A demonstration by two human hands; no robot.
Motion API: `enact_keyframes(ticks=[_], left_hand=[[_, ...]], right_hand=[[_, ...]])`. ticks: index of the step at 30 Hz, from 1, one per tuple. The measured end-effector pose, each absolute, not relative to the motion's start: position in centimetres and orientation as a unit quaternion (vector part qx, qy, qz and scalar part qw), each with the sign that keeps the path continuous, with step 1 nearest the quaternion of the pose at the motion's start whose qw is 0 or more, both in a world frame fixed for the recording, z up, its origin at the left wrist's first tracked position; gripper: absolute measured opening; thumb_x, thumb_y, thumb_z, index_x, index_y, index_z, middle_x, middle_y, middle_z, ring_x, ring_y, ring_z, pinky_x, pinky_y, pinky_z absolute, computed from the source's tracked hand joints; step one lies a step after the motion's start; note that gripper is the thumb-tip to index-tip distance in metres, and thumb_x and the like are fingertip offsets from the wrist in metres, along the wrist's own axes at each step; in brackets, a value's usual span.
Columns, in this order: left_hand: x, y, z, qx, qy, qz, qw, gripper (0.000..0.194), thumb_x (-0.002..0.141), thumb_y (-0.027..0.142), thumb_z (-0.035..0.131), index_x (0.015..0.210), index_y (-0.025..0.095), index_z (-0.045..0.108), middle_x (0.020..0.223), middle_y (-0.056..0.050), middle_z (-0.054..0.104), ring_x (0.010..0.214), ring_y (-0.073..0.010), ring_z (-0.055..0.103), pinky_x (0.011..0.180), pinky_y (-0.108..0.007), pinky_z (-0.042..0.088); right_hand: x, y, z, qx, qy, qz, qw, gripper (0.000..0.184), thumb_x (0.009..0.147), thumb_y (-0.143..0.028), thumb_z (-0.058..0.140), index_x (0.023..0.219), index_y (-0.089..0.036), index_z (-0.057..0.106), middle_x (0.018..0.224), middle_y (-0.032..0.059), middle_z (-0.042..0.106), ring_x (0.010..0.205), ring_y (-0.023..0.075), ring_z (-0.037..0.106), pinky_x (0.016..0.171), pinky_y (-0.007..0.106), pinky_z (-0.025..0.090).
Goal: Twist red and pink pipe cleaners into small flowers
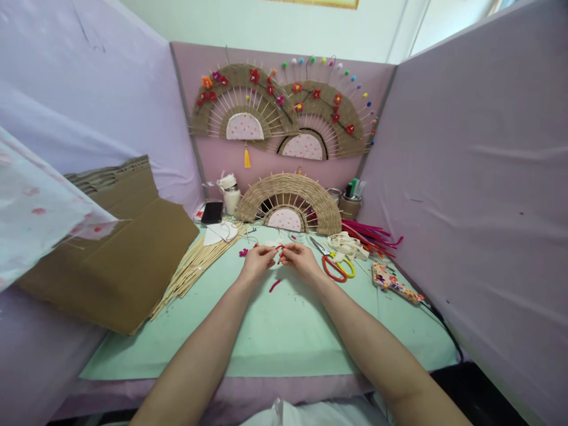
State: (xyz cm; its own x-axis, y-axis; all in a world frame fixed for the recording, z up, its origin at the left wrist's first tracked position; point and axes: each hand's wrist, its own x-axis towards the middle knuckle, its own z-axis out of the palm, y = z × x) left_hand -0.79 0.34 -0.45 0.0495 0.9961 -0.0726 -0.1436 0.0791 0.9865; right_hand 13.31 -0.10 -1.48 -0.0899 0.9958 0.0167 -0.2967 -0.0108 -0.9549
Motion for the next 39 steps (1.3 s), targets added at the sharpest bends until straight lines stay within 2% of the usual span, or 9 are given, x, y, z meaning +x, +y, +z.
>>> enact_keyframes(ticks=[9, 15, 23, 39], left_hand=[[-0.4, 0.5, -1.2, 0.426, 0.432, 0.501, 0.617, 0.035, 0.047, 0.035, 0.081, 0.063, 0.012, 0.06, 0.056, 0.0, 0.058, 0.051, -0.0079, 0.05, 0.056, -0.023, 0.04], [-0.4, 0.1, -0.7, 0.378, 0.424, 0.473, 0.673, 0.027, 0.05, 0.022, 0.081, 0.06, 0.013, 0.057, 0.056, 0.002, 0.056, 0.052, -0.0073, 0.051, 0.056, -0.022, 0.041], [-0.8, 0.1, -0.3, 0.35, 0.385, 0.383, 0.764, 0.019, 0.064, 0.015, 0.074, 0.08, 0.015, 0.063, 0.065, 0.002, 0.059, 0.052, -0.0056, 0.053, 0.055, -0.019, 0.045], [-1.3, -0.4, 0.0, 0.299, 0.346, 0.321, 0.83, 0.013, 0.068, 0.017, 0.073, 0.077, 0.016, 0.063, 0.074, -0.002, 0.061, 0.059, -0.0069, 0.053, 0.057, -0.02, 0.044]], right_hand=[[13.6, 0.1, -1.6, -0.38, -0.412, 0.623, 0.545, 0.03, 0.056, -0.035, 0.078, 0.072, -0.016, 0.062, 0.063, 0.0011, 0.062, 0.059, 0.0109, 0.056, 0.062, 0.026, 0.045], [13.7, 0.0, -1.3, -0.387, -0.387, 0.637, 0.543, 0.03, 0.05, -0.031, 0.081, 0.067, -0.017, 0.063, 0.063, -0.0028, 0.056, 0.06, 0.0082, 0.047, 0.056, 0.023, 0.034], [13.8, 0.2, -1.4, -0.376, -0.369, 0.664, 0.531, 0.031, 0.047, -0.03, 0.083, 0.066, -0.017, 0.063, 0.057, -0.005, 0.051, 0.059, 0.0076, 0.041, 0.055, 0.022, 0.029], [14.6, -0.4, -0.4, -0.349, -0.419, 0.701, 0.461, 0.027, 0.053, -0.029, 0.079, 0.07, -0.018, 0.061, 0.063, -0.0018, 0.06, 0.06, 0.0101, 0.053, 0.057, 0.022, 0.037]])
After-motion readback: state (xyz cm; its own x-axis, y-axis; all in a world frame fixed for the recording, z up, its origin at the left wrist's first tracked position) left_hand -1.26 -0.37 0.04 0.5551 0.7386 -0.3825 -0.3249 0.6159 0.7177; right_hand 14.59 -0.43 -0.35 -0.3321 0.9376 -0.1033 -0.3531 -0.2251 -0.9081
